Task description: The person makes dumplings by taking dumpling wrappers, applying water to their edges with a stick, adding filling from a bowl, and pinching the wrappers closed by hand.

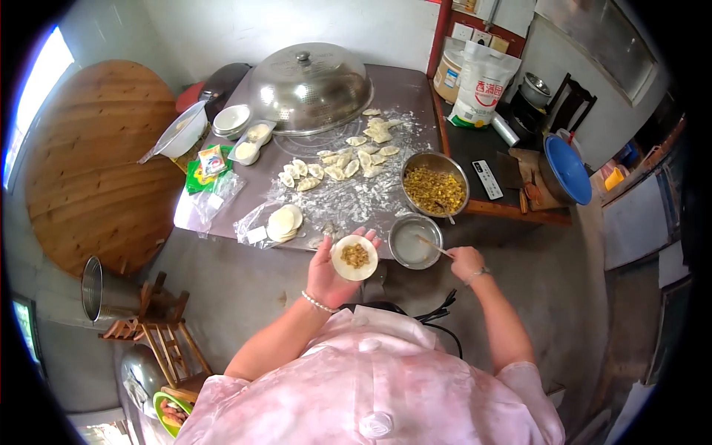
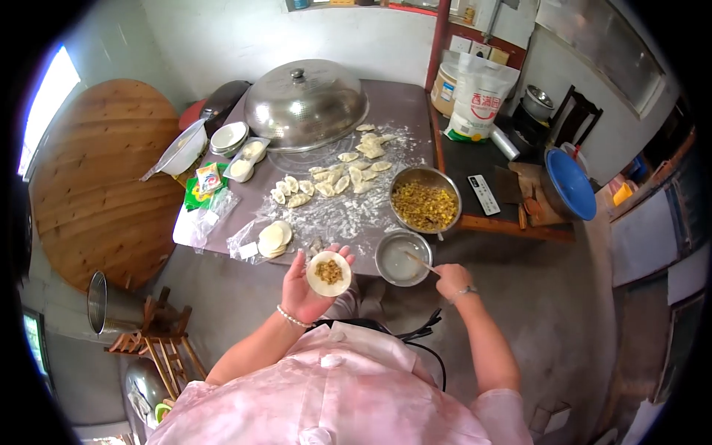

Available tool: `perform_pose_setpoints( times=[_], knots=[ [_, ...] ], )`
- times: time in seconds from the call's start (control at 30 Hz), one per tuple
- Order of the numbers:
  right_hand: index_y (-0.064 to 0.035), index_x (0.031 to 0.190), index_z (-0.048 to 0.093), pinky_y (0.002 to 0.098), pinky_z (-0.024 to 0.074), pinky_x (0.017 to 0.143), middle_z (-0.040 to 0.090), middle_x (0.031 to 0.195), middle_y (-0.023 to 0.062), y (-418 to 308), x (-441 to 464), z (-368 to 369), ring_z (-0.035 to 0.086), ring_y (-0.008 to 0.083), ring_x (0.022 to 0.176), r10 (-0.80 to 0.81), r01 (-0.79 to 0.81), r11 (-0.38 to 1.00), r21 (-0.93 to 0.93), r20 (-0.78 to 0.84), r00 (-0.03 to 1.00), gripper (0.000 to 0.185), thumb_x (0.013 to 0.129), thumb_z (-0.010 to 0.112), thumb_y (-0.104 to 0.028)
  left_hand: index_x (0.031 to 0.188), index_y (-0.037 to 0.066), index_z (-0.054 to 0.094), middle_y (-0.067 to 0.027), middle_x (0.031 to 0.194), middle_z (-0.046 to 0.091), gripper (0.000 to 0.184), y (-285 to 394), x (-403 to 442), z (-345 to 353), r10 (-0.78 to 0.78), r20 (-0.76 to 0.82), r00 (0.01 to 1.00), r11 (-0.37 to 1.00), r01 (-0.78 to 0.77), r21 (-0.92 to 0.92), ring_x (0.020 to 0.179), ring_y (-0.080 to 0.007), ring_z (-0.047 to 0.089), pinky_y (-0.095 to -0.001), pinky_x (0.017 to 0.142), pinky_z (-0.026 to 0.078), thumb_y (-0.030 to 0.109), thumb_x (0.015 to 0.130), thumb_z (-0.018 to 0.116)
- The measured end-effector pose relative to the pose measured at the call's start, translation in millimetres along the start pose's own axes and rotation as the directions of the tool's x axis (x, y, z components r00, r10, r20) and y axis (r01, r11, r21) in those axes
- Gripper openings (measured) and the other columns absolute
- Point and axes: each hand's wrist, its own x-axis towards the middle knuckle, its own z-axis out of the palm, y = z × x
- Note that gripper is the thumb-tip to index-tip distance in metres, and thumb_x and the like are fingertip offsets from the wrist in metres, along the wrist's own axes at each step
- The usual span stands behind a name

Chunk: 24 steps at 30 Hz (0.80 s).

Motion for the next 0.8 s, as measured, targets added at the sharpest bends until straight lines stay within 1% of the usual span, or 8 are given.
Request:
perform_pose_setpoints(
  times=[0.07,0.1,0.17,0.27,0.3,0.4,0.53,0.8],
  knots=[
    [-0.0134,0.098,0.069,0.0395,0.0505,0.071,0.065,0.087,0.0171,4.1,-11.3,-6.1,0.063,0.0330,0.079,-0.045,0.062,0.989,0.133,-0.124,0.991,0.031,0.073,0.053,-0.006,0.133,0.000,0.035,-0.0158,0.141,0.035,0.061,-1.1,0.4,0.0,0.005,0.002,1.000,1.000,-0.005,-0.018,0.130,-0.0321,0.033,-0.0429,0.107,0.028,0.046,0.093,0.036],
    [-0.0120,0.099,0.068,0.0370,0.0505,0.068,0.065,0.085,0.0169,1.8,-18.1,-10.1,0.064,0.0303,0.076,-0.066,0.106,0.961,0.254,-0.161,0.985,0.030,0.074,0.054,-0.005,0.133,-0.001,0.035,-0.0157,0.141,0.035,0.061,-1.6,1.3,0.4,0.005,0.005,1.000,1.000,-0.005,-0.027,0.130,-0.0320,0.032,-0.0425,0.108,0.027,0.046,0.093,0.036],
    [-0.0090,0.101,0.068,0.0318,0.0505,0.063,0.066,0.082,0.0165,-11.0,-38.2,-26.4,0.065,0.0248,0.070,-0.090,0.196,0.857,0.476,-0.236,0.968,0.027,0.077,0.056,-0.003,0.132,-0.001,0.035,-0.0158,0.140,0.036,0.062,-3.1,2.3,1.0,0.004,0.015,1.000,0.999,-0.004,-0.037,0.131,-0.0318,0.032,-0.0420,0.108,0.027,0.046,0.093,0.035],
    [-0.0038,0.103,0.066,0.0257,0.0485,0.060,0.067,0.078,0.0133,-44.1,-67.0,-49.4,0.063,0.0156,0.065,-0.124,0.248,0.718,0.651,-0.230,0.965,0.025,0.080,0.057,-0.001,0.133,-0.002,0.034,-0.0159,0.140,0.035,0.063,-5.9,5.1,-0.6,-0.005,0.022,1.000,0.999,0.006,-0.047,0.131,-0.0318,0.032,-0.0421,0.108,0.026,0.047,0.093,0.033],
    [-0.0010,0.103,0.065,0.0248,0.0480,0.059,0.066,0.076,0.0106,-57.8,-75.3,-56.1,0.061,0.0128,0.064,-0.163,0.300,0.710,0.637,-0.266,0.950,0.025,0.080,0.056,0.002,0.133,-0.002,0.034,-0.0159,0.140,0.035,0.064,-6.2,6.1,-0.7,-0.010,0.023,1.000,0.999,0.011,-0.048,0.131,-0.0318,0.032,-0.0422,0.108,0.026,0.047,0.093,0.033],
    [-0.0017,0.104,0.065,0.0253,0.0480,0.059,0.065,0.076,0.0103,-77.2,-86.1,-57.1,0.061,0.0136,0.063,-0.243,0.385,0.675,0.629,-0.303,0.921,0.026,0.079,0.058,0.002,0.134,-0.002,0.032,-0.0159,0.141,0.035,0.065,-7.9,8.0,1.3,-0.006,-0.025,1.000,0.999,0.006,-0.032,0.131,-0.0319,0.032,-0.0422,0.108,0.026,0.049,0.093,0.032],
    [-0.0023,0.104,0.065,0.0259,0.0479,0.059,0.064,0.074,0.0113,-87.8,-88.3,-50.7,0.061,0.0151,0.063,-0.301,0.442,0.687,0.576,-0.328,0.895,0.027,0.077,0.059,0.003,0.136,-0.002,0.029,-0.0157,0.142,0.034,0.067,-6.7,6.5,5.7,0.003,0.018,1.000,1.000,-0.003,-0.007,0.131,-0.0314,0.032,-0.0421,0.108,0.026,0.050,0.093,0.031],
    [-0.0027,0.104,0.065,0.0269,0.0477,0.058,0.064,0.073,0.0122,-90.9,-89.1,-49.3,0.061,0.0168,0.063,-0.309,0.444,0.720,0.534,-0.326,0.893,0.028,0.078,0.058,0.003,0.137,-0.002,0.027,-0.0161,0.142,0.033,0.069,-6.4,6.1,7.0,-0.005,0.028,1.000,1.000,0.005,-0.001,0.131,-0.0302,0.032,-0.0412,0.109,0.025,0.051,0.093,0.030]
  ],
)
